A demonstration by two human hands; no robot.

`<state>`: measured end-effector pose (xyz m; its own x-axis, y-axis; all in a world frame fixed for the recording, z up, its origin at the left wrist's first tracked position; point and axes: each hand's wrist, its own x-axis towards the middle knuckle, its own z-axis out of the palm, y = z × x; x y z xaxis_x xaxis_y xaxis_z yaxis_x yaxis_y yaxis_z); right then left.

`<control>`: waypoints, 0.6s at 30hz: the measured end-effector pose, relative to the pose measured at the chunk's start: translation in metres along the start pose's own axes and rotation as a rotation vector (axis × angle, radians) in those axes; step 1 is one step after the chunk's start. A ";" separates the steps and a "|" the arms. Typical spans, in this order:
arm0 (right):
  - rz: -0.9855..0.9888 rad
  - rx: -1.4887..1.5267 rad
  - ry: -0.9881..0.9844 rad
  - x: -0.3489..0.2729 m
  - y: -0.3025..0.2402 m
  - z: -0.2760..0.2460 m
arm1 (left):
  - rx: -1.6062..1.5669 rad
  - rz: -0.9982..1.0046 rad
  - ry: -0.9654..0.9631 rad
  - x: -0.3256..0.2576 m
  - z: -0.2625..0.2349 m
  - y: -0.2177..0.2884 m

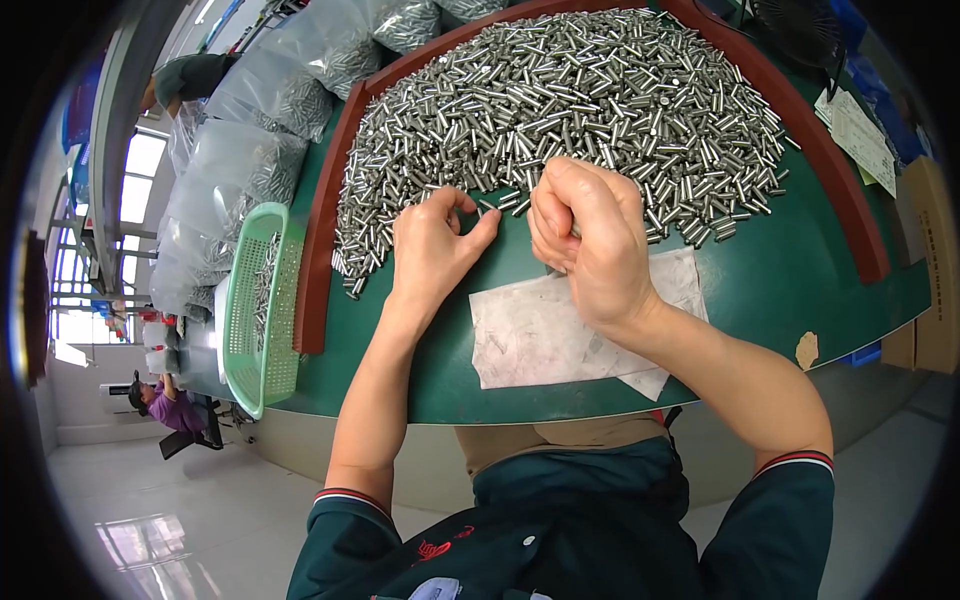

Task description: Inspecting and sorting small cylindrical metal components at a factory workbench.

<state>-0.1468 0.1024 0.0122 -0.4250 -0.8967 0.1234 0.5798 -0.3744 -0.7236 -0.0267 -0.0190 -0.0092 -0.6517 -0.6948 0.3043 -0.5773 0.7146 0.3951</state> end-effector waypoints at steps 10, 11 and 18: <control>0.013 0.015 -0.014 -0.001 0.000 0.000 | -0.077 -0.042 -0.084 -0.004 -0.009 -0.010; 0.008 0.011 -0.012 0.000 0.000 0.000 | -0.102 -0.019 -0.075 -0.003 -0.009 -0.011; 0.001 0.002 -0.004 -0.001 0.000 -0.001 | -1.541 -0.511 -0.500 -0.002 -0.025 -0.024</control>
<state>-0.1473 0.1033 0.0113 -0.4217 -0.8980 0.1254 0.5818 -0.3740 -0.7222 0.0003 -0.0369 0.0023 -0.8179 -0.5054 -0.2750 0.0205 -0.5034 0.8638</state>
